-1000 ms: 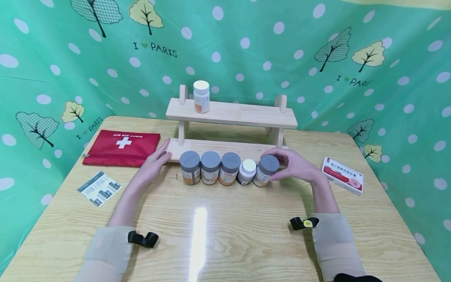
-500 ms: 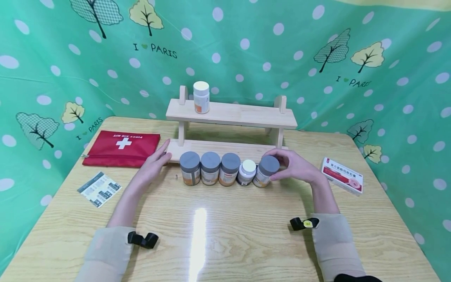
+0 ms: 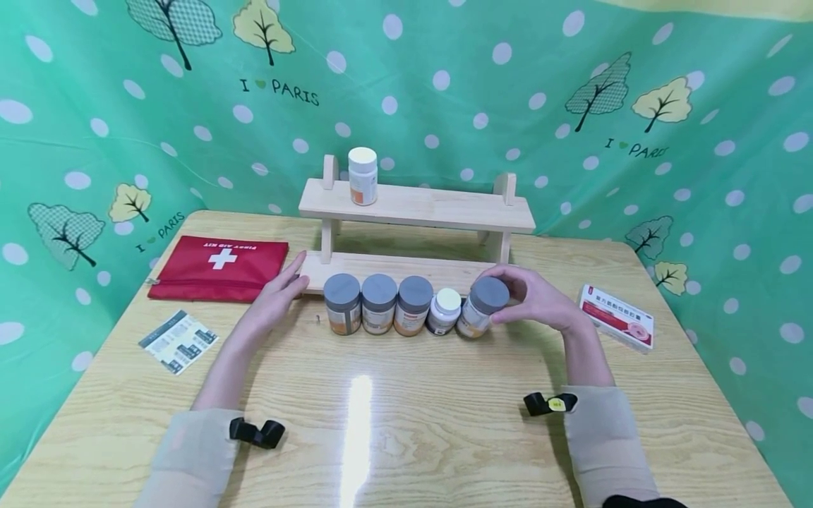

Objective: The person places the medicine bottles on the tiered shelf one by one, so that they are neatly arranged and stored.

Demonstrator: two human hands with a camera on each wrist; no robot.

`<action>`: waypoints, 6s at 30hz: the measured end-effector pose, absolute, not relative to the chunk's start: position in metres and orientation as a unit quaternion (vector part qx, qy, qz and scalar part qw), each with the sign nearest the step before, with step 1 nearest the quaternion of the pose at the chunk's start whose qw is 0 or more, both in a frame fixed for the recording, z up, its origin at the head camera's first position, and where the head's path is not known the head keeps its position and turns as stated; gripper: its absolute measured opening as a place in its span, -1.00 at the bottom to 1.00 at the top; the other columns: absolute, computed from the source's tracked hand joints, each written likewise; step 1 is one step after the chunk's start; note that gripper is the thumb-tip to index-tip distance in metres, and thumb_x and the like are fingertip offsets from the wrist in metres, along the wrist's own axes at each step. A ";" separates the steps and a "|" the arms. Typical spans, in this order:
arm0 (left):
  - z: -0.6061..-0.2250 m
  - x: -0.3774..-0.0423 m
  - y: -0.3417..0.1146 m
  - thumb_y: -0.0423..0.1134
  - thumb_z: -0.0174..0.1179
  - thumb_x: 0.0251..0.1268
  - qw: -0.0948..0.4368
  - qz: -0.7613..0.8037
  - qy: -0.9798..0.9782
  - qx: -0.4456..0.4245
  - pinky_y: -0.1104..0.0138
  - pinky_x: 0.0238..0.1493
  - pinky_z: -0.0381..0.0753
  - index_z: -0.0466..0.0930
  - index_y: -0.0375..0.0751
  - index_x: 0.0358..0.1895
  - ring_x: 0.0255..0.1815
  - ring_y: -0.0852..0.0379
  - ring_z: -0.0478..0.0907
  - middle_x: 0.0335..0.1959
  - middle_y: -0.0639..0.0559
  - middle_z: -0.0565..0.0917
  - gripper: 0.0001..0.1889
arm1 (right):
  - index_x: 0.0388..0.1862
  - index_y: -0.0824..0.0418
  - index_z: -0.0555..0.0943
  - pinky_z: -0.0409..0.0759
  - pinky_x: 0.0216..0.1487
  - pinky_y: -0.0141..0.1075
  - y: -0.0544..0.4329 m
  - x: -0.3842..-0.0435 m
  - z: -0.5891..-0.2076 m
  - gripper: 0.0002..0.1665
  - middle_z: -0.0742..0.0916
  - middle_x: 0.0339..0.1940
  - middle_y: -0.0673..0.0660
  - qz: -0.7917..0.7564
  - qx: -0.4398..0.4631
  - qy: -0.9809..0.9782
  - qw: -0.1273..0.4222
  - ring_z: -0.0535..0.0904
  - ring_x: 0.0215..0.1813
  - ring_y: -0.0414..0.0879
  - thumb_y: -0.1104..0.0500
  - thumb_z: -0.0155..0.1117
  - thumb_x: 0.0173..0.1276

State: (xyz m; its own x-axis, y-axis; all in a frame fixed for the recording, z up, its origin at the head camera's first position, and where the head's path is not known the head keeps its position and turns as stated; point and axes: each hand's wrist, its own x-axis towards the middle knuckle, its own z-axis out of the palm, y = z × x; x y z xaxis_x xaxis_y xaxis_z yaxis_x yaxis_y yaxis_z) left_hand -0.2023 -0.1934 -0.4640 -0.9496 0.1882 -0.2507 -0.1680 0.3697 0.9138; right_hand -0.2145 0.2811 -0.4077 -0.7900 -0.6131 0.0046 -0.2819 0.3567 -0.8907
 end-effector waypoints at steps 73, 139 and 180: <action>-0.466 -0.204 -0.195 0.16 -0.15 0.65 0.166 0.561 0.811 0.011 -0.33 0.64 -0.05 -0.30 0.43 0.66 0.76 -0.23 -0.30 0.76 0.08 -0.27 -0.30 | 0.34 0.10 0.48 0.61 0.20 -0.28 0.237 -0.268 -0.318 -0.40 0.64 0.18 0.05 -0.555 -0.218 0.801 0.055 0.60 0.20 -0.02 0.23 0.35 0.31; -0.466 -0.206 -0.193 0.13 -0.17 0.66 0.163 0.570 0.805 0.018 -0.28 0.67 -0.10 -0.30 0.39 0.67 0.76 -0.22 -0.29 0.76 0.09 -0.30 -0.30 | 0.40 -0.04 0.41 0.66 0.30 0.06 0.155 -0.342 -0.299 -0.31 0.55 0.42 0.15 -0.561 -0.170 0.805 0.088 0.52 0.41 0.01 0.01 0.46 0.34; -0.466 -0.206 -0.193 0.15 -0.17 0.66 0.160 0.560 0.813 0.016 -0.28 0.67 -0.09 -0.31 0.38 0.67 0.76 -0.24 -0.28 0.76 0.06 -0.28 -0.30 | 0.48 -0.10 0.33 0.69 0.24 0.12 0.155 -0.338 -0.304 -0.25 0.52 0.43 0.15 -0.549 -0.185 0.810 0.094 0.49 0.43 -0.01 -0.01 0.42 0.37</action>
State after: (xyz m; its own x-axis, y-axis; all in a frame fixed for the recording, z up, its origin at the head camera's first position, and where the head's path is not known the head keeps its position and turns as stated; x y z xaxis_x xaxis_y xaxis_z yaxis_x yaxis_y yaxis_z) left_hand -0.2060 -0.1934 -0.4658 -0.9481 0.2059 -0.2423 -0.1531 0.3721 0.9155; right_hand -0.3381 0.1551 -0.3039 -0.9139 -0.4026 0.0515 -0.1968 0.3287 -0.9237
